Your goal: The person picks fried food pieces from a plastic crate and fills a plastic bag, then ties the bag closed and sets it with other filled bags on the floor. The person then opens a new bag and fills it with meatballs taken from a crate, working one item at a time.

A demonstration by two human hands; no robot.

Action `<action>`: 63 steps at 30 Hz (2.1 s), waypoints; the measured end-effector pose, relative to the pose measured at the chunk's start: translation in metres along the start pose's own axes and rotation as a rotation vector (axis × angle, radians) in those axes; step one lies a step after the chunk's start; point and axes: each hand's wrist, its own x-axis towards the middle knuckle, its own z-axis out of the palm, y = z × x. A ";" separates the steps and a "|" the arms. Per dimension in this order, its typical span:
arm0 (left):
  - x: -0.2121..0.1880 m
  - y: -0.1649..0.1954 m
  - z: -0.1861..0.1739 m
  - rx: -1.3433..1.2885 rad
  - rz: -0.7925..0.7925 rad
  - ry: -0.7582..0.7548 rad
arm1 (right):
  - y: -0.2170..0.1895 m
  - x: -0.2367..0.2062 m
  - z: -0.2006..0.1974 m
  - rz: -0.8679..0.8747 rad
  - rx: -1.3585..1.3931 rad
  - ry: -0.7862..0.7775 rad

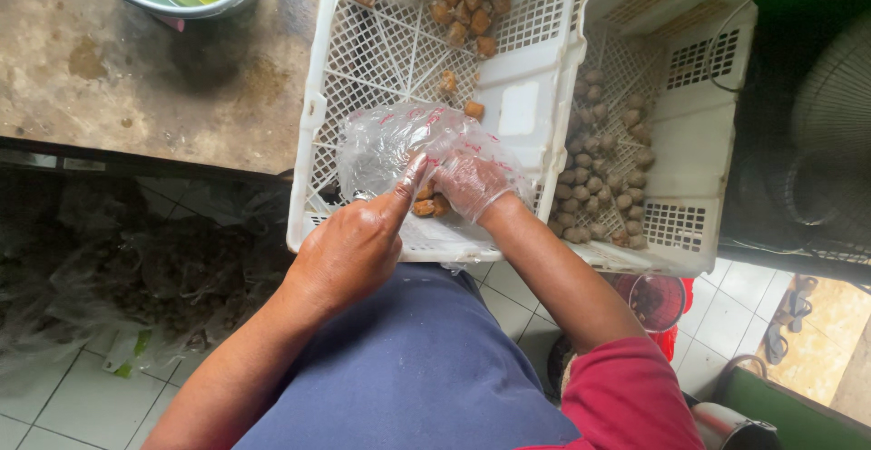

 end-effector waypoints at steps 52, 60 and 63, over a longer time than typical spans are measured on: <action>-0.003 0.013 0.002 0.014 -0.288 0.146 | 0.103 0.079 -0.091 0.134 1.491 -0.144; 0.001 0.006 0.007 0.012 -0.213 0.186 | 0.058 0.011 -0.121 -0.150 1.629 -0.345; 0.003 0.005 0.008 0.022 -0.270 0.117 | 0.032 -0.004 -0.119 -0.244 1.320 -0.483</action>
